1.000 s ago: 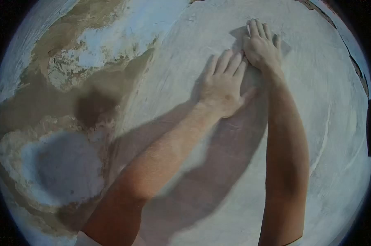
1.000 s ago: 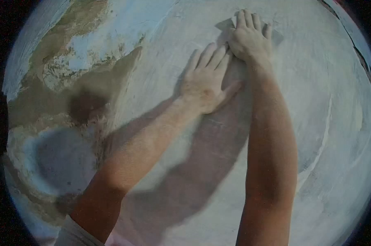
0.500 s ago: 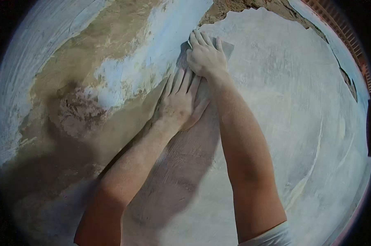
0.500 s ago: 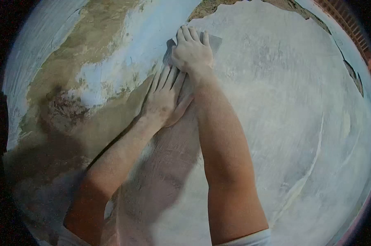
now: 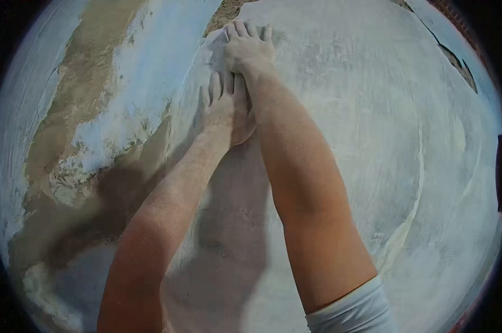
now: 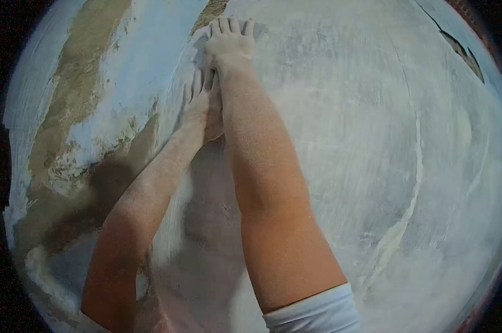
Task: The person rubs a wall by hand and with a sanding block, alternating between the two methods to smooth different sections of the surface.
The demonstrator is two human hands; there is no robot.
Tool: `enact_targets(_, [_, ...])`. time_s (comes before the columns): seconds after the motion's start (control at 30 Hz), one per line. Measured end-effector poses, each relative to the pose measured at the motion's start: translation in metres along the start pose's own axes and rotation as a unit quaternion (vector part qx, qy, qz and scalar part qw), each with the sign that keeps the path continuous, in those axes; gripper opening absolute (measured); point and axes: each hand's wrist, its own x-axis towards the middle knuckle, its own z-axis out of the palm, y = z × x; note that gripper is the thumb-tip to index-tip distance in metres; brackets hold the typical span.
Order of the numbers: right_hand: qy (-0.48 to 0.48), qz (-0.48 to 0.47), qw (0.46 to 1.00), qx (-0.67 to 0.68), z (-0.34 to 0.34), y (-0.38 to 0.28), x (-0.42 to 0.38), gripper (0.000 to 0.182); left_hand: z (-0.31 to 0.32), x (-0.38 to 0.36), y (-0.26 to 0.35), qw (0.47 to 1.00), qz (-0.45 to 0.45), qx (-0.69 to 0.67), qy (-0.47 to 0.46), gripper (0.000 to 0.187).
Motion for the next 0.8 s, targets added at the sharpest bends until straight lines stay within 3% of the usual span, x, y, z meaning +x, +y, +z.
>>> enact_targets(0.17, [0.034,0.032,0.998,-0.034,-0.022,0.080,-0.028,0.059,-0.002,0.005,0.080,0.999,0.021,0.032,-0.005,0.094])
enact_targets(0.2, [0.086,0.014,0.996,-0.027,-0.015,0.109,-0.030,0.060,0.001,0.006,0.101,0.999,0.033,0.028,0.011,0.093])
enact_targets(0.3, [0.000,-0.011,0.999,-0.043,-0.058,0.184,-0.053,0.065,0.009,0.005,0.168,0.997,0.060,0.025,0.043,0.094])
enact_targets(0.37, [0.001,-0.012,0.998,-0.068,-0.080,0.241,-0.077,0.065,0.014,0.008,0.220,0.994,0.083,0.006,0.076,0.094])
enact_targets(0.4, [0.007,-0.004,0.998,-0.065,-0.091,0.273,-0.090,0.065,0.016,0.009,0.247,0.990,0.094,0.040,0.094,0.096])
enact_targets(0.63, [0.015,0.089,0.995,-0.046,-0.177,0.472,-0.180,0.064,0.031,0.015,0.450,0.965,0.202,-0.061,0.154,0.106])
enact_targets(0.8, [0.034,0.162,0.985,-0.058,-0.232,0.611,-0.245,0.063,0.036,0.020,0.576,0.934,0.280,-0.103,0.198,0.089])
